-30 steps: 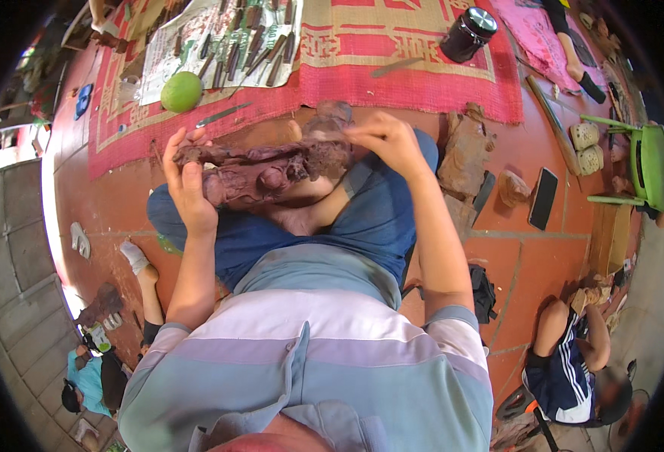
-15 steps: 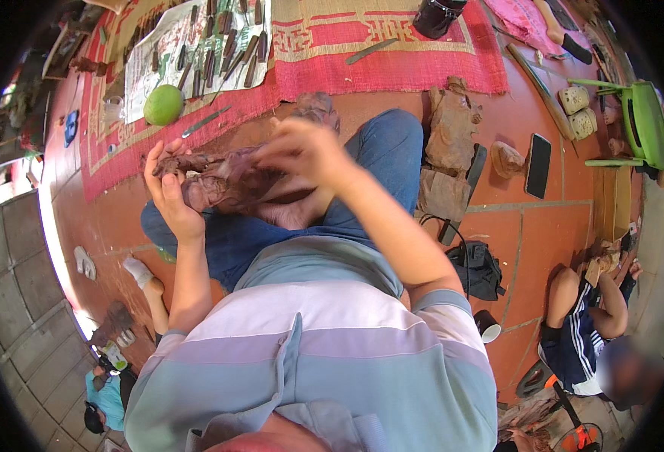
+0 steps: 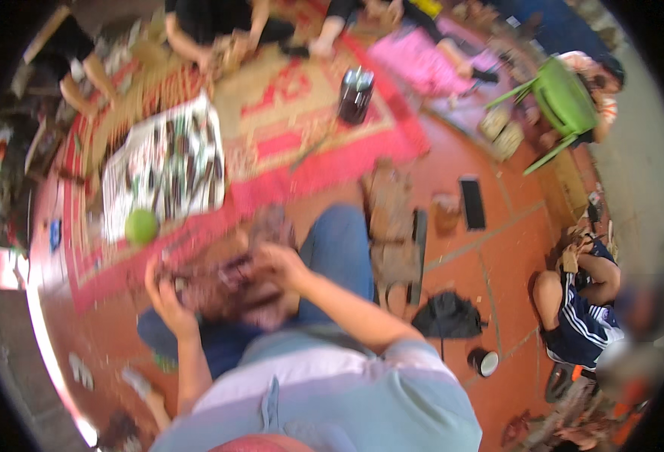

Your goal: The person sits on a mat and carves a small piece of dark wood using a small knife. They hold the wood in their left hand and use the knife in their right hand to shape the object, occasionally rotating it to access different sides.

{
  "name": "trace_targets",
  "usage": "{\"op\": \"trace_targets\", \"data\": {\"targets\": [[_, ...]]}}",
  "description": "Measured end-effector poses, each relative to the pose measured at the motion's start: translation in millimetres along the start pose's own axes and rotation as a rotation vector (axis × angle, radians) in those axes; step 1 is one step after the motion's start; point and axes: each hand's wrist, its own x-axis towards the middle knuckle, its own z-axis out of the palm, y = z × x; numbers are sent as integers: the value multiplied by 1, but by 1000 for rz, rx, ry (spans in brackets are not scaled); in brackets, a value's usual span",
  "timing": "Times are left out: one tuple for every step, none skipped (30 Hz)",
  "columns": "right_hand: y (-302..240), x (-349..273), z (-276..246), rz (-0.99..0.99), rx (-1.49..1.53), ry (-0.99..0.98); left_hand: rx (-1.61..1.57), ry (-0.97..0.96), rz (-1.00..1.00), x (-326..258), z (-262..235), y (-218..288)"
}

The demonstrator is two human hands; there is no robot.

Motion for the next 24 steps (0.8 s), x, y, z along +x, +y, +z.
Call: {"op": "trace_targets", "data": {"targets": [[6,-6,-15,88,-199,-71,-35,42,32,1,1,-3],[4,-6,-32,190,-198,-82,-54,48,70,3,-2,-2],[-7,-5,-49,279,-190,-82,-56,35,81,5,-1,-2],[-22,5,-54,237,-64,32,-57,21,79,8,2,0],[-40,15,-53,205,68,134,-53,7,59,9,5,3],[-59,27,-46,164,90,153,-64,10,66,13,14,11],[-63,36,-31,19,98,162,-49,-9,72,13,23,17],[-63,38,-19,-32,75,139,-33,-27,79,15,29,24],[-62,36,-12,-83,53,116,-17,-45,85,16,31,27],[-55,31,-17,18,-25,81,-25,-63,95,18,30,21],[-45,20,-27,120,-101,46,-25,-61,98,21,27,21],[-39,15,-42,164,-175,35,-32,-54,101,24,28,20],[-27,10,-57,177,-203,12,-38,-60,94,24,27,20],[-22,3,-66,241,-199,29,-43,-58,91,24,26,21],[-19,6,-76,292,-193,45,-42,-58,96,27,28,21],[-32,17,-74,200,-86,136,-40,-56,89,26,30,21],[-49,32,-67,107,20,227,-37,-55,82,24,32,21],[-71,45,-58,113,95,169,-74,-39,67,23,39,26],[-68,46,-42,17,127,127,-53,-60,75,24,48,31],[-56,35,-35,32,99,128,-31,-80,84,23,56,34],[-42,28,-29,41,77,133,-2,-101,99,27,57,35],[-37,19,-40,175,-52,143,-16,-124,107,30,56,30],[-18,6,-52,231,-157,161,-12,-140,115,34,59,31],[-9,-3,-68,314,-330,81,-3,-149,117,37,61,33]]}}
